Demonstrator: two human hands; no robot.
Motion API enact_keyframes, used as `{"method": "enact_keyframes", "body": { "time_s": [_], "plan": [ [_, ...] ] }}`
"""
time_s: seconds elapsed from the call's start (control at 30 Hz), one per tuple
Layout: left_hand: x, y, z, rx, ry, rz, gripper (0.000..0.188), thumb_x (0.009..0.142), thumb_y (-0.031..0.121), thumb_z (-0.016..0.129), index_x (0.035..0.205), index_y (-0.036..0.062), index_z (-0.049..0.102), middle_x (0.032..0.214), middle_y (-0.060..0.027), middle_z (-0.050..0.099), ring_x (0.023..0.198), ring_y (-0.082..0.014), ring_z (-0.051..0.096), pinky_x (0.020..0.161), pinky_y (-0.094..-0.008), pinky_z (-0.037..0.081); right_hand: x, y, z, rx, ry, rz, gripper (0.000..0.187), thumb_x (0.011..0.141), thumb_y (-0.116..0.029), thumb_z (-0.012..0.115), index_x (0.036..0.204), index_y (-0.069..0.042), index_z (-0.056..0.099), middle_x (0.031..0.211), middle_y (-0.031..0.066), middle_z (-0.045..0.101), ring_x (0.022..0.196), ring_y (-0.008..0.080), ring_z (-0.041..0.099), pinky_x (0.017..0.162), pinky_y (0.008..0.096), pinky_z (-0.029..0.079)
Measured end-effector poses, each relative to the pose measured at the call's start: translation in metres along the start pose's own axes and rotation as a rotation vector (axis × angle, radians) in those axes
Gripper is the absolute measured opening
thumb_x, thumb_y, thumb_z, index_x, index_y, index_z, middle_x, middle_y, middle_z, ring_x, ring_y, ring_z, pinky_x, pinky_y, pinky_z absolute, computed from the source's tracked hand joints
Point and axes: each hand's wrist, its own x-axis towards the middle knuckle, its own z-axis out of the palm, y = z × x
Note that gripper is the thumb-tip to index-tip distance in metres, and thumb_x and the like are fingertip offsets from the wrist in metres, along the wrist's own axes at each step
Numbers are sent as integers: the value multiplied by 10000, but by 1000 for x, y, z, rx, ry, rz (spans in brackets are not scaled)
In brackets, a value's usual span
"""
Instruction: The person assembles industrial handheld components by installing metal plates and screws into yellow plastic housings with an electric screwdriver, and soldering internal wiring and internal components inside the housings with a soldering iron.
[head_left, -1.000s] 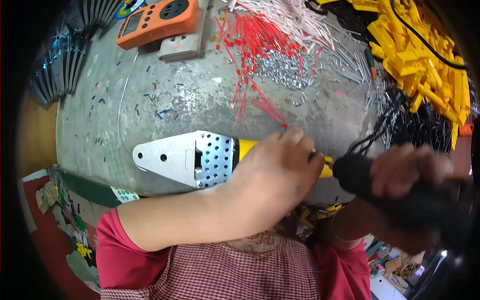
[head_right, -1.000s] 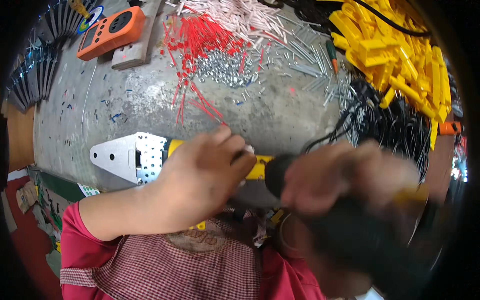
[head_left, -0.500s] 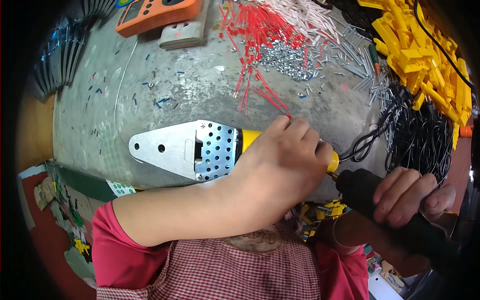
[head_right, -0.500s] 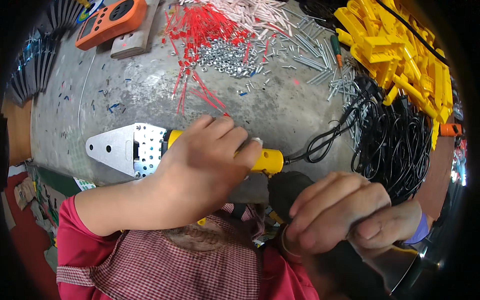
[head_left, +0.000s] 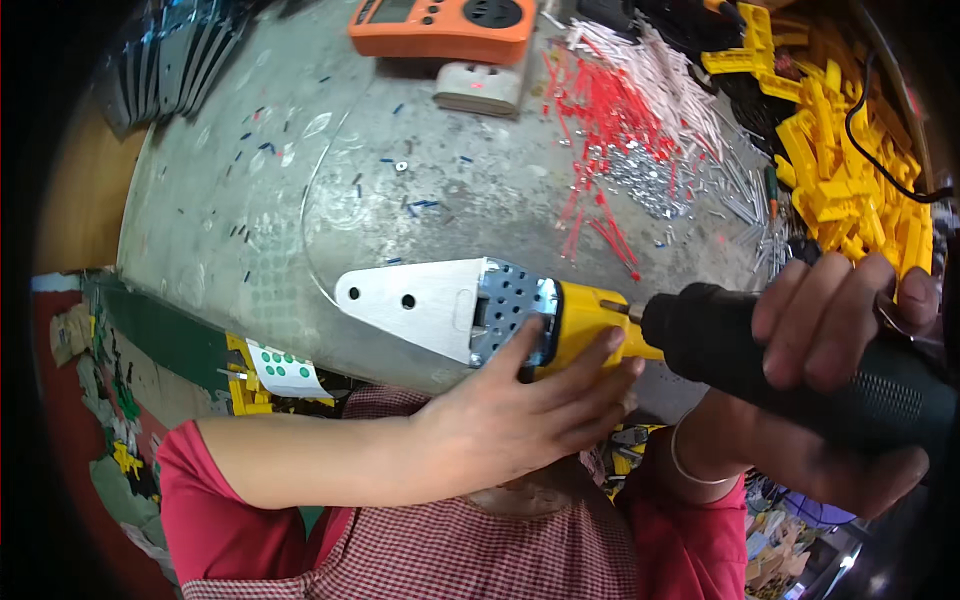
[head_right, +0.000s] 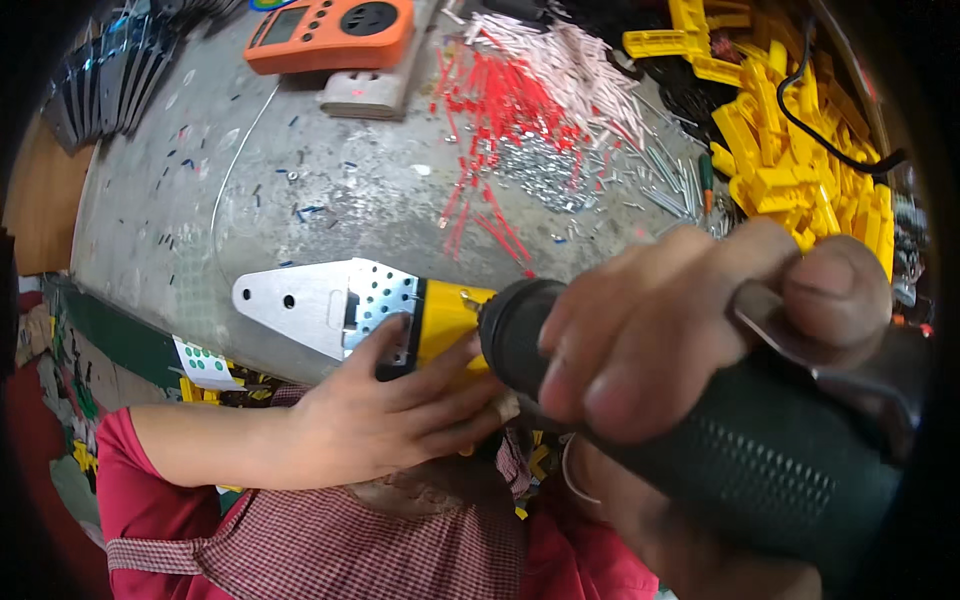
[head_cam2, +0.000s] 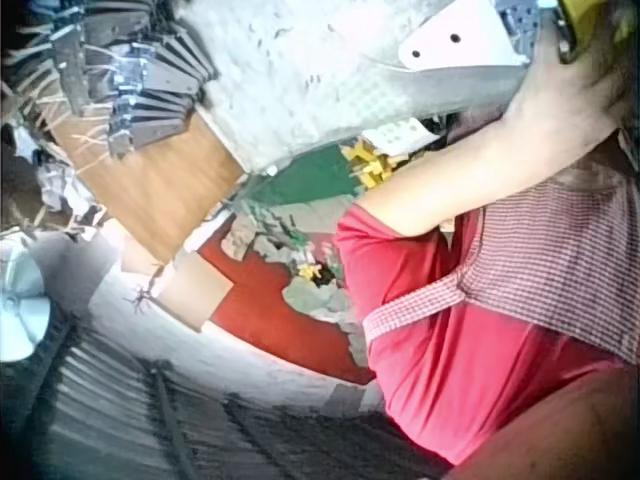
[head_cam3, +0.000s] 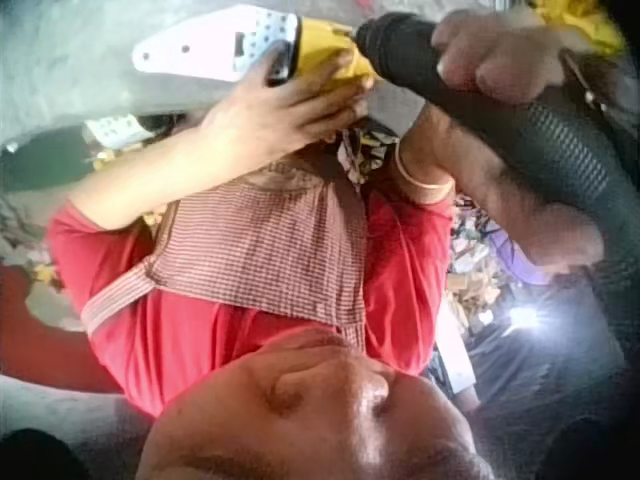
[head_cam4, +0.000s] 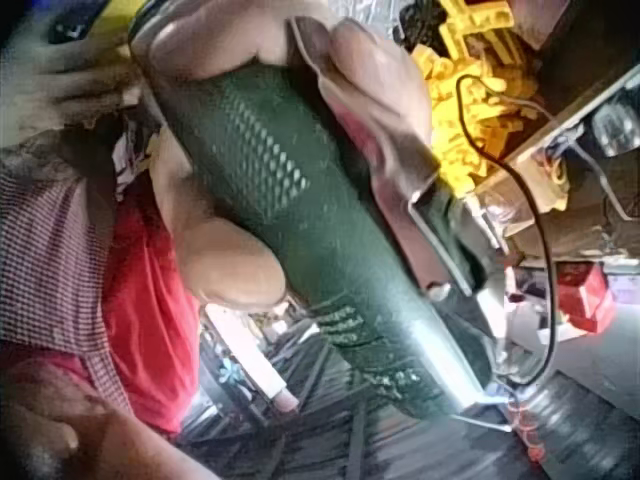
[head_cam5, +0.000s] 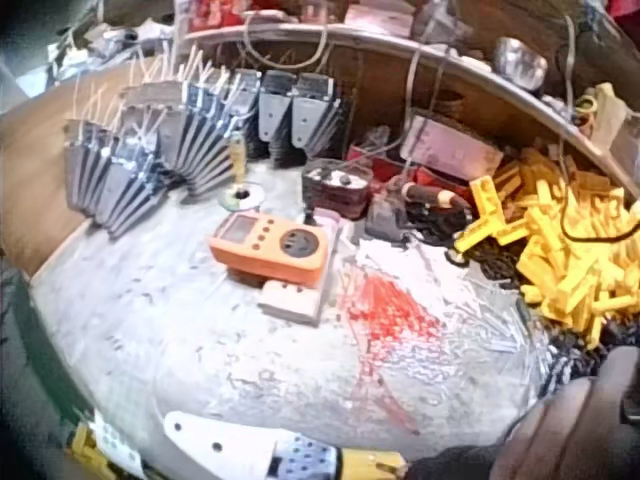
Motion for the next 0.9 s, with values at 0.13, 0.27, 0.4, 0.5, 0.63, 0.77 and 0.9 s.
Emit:
{"method": "enact_keyframes", "body": {
  "time_s": [0.13, 0.27, 0.4, 0.5, 0.63, 0.77, 0.9],
  "plan": [
    [-4, -5, 6, -75, 27, 68, 381, 836, 302, 517, 1205, 214, 558, 1371, -52, 465, 1344, -247, 389, 918, -548, 444, 11, 16, 9, 25, -93, 79, 730, 759, -554, 683, 1175, -7, 434, 747, 31, 507, 582, 115, 473, 573, 265, 389],
    [-5, -3, 9, -122, 40, 86, 366, 849, 337, 501, 1195, 226, 541, 1364, -35, 449, 1352, -230, 371, 944, -579, 424, 18, 25, 11, 41, -165, 149, 715, 767, -575, 675, 1145, -11, 451, 748, 34, 522, 583, 119, 483, 580, 268, 403],
    [-3, -5, 8, -103, 54, 90, 303, 852, 310, 507, 1142, 234, 551, 1340, -10, 460, 1347, -221, 378, 945, -599, 406, 5, 23, 15, 12, 1, 170, 727, 776, -606, 646, 1142, -5, 465, 741, 37, 521, 589, 126, 483, 595, 278, 409],
    [-1, 3, 24, -77, 171, 7, 272, 830, 305, 533, 1077, 198, 570, 1279, -27, 519, 1359, -234, 369, 907, -577, 410, 5, 29, 32, -42, 418, 170, 629, 819, -528, 599, 1131, 4, 474, 719, 29, 488, 587, 124, 476, 619, 264, 387],
    [6, -3, 22, 77, 203, 31, 300, 826, 256, 569, 1118, 188, 586, 1216, -14, 567, 1286, -230, 454, 877, -518, 443, -9, -40, -2, -896, -317, -60, 613, 889, -405, 535, 1120, 163, 509, 904, 134, 612, 710, 222, 567, 679, 255, 471],
    [6, -28, 4, -32, 94, 184, 425, 803, 239, 616, 1222, 203, 551, 1278, 2, 519, 1283, -189, 424, 889, -431, 436, -27, -66, 8, -83, -428, 175, 457, 985, -315, 430, 1267, 44, 460, 872, 195, 645, 661, 310, 624, 612, 361, 532],
    [6, -31, 2, -43, 12, 218, 441, 800, 214, 618, 1233, 195, 535, 1287, 2, 500, 1281, -185, 425, 913, -447, 411, -34, -58, 23, 113, -430, 257, 319, 1013, -207, 398, 1238, 17, 427, 822, 211, 669, 614, 314, 655, 599, 424, 565]
  ]
}}
